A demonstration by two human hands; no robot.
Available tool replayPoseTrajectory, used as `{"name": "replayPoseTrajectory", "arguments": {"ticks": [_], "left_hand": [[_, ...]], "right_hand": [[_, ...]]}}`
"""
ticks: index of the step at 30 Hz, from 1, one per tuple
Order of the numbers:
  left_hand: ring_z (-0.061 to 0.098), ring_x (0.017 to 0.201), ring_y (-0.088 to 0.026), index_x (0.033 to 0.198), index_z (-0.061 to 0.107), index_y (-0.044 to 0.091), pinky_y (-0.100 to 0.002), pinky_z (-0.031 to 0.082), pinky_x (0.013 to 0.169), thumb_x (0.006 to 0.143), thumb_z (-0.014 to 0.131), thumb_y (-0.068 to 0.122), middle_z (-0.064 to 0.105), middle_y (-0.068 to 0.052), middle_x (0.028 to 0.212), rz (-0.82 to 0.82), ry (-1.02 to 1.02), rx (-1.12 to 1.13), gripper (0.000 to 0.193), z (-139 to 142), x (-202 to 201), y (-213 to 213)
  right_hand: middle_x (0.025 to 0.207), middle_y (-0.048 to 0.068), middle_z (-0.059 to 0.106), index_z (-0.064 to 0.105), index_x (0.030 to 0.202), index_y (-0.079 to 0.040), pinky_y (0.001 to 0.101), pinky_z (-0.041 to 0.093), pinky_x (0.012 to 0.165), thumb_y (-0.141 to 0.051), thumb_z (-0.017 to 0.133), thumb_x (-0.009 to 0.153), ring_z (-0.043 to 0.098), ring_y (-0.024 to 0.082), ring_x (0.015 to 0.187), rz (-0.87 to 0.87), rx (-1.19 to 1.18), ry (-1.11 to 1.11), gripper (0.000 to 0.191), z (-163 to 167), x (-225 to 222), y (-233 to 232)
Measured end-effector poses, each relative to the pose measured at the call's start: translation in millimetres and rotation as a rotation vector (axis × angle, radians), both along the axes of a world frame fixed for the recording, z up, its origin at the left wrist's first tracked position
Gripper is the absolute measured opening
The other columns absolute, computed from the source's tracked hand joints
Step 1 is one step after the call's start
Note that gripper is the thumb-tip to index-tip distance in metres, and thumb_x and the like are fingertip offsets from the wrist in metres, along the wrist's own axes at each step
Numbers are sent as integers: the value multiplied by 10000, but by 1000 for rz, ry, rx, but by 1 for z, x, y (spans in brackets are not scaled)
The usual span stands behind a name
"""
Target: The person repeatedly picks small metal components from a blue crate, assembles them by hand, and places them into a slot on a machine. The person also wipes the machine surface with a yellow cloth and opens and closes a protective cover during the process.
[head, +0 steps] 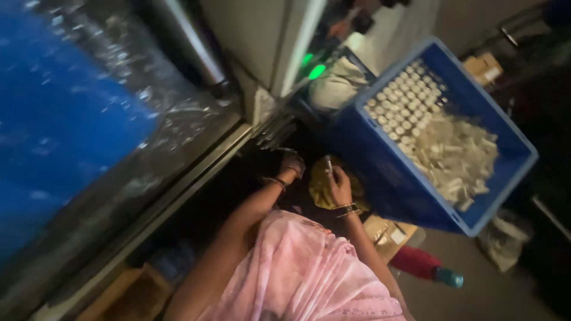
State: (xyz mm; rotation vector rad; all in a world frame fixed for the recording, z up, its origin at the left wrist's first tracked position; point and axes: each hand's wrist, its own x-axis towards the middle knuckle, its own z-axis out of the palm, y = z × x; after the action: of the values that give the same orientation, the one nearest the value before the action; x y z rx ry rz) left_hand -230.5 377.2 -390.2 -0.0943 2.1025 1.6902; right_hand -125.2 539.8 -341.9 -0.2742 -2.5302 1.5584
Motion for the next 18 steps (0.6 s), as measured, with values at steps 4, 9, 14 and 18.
{"name": "replayPoseTrajectory", "arguments": {"ticks": [4,9,14,18], "left_hand": [[658,865,-193,1166,666,66,-321,553,770,858,745,157,689,-119,1036,156,169,128,332,7,-15,27],[592,864,-152,1196,611,59,-278,545,755,915,710,81,578,-80,1075,163,584,275,300,77,-26,36],[604,868,-171,1232,588,92,-267,520,715,953,666,54,597,-73,1073,12,812,306,293,187,-32,59],[635,1071,-252,1283,543,99,-382,532,958,984,587,14,620,-80,1173,-169,1094,287,314,237,-37,104]], "right_hand": [[988,82,697,663,1098,-10,308,536,822,-130,634,992,648,155,898,56,-102,29,163,12,-2,6],[966,95,646,653,1059,4,294,511,843,-14,629,968,617,173,911,107,-12,160,95,67,-15,-4],[1021,78,643,632,1011,1,287,503,881,62,563,963,625,169,967,103,-33,395,103,140,-22,15],[1020,75,671,638,1071,7,264,518,816,62,592,1000,635,131,920,-42,24,435,101,177,-29,63]]}}
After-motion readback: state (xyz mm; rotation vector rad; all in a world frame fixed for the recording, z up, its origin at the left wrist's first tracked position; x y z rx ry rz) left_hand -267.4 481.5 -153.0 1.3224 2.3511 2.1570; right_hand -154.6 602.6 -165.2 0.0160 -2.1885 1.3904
